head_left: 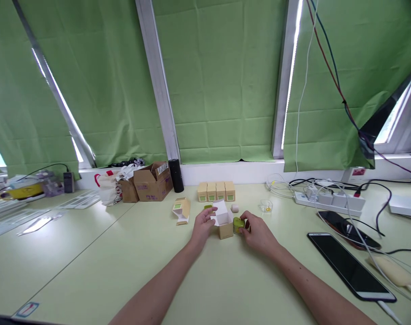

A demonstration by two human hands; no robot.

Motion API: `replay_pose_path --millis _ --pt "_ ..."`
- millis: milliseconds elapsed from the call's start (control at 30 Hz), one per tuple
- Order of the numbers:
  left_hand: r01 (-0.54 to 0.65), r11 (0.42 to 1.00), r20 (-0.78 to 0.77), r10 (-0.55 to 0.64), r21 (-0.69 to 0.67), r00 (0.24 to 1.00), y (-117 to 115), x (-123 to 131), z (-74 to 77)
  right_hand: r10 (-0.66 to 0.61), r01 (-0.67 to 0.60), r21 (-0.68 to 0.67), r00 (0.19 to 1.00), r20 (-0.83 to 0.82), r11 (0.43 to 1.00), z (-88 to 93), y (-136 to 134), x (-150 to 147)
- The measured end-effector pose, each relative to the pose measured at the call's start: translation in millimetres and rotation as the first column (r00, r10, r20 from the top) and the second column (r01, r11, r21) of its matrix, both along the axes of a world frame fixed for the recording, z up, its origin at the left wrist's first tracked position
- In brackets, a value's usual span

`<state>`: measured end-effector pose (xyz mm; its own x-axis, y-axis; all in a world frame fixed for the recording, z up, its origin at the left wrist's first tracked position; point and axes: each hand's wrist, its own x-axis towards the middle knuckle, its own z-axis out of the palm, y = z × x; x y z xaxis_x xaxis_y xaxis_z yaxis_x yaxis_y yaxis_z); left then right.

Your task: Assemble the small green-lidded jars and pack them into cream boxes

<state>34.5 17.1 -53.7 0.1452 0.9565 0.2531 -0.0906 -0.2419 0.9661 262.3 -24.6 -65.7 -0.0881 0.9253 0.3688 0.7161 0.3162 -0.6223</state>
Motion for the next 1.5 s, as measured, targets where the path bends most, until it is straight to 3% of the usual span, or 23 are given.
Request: replay_pose_path --millis 167,300,533,867,1233,1500 --pt "-0.02 1.0 0.011 0.02 -0.007 1.0 -2.7 0.7 3.5 -0.058 0.063 0.037 0.991 -0.117 0.997 -0.3 4.4 3.9" --pt "0.01 1.0 -0.011 -0.01 -0.005 1.0 -6.5 0.6 6.0 -0.073 0.127 0.139 0.937 -0.342 0.982 9.0 3.5 6.6" --pt "0.084 0.996 -0.075 -0.082 0.022 0.994 -16.0 3.5 6.1 0.064 0.118 0.279 0.821 -0.567 0.953 29.9 -16.2 -2.2" --pt "0.143 0.988 -0.053 -0.14 0.051 0.989 -16.5 7.2 2.9 0.22 -0.103 0.282 0.879 -0.424 0.954 27.2 -26.4 -17.7" --pt "0.154 0.988 -0.055 -0.153 0.021 0.987 -19.3 7.4 7.1 0.159 -0.104 0.187 0.938 -0.307 0.977 15.0 -13.0 -5.6" --pt "0.136 0.991 -0.029 -0.136 -0.017 0.99 -21.3 7.5 9.6 0.165 -0.13 0.21 0.973 -0.162 0.969 18.0 -18.7 -5.6"
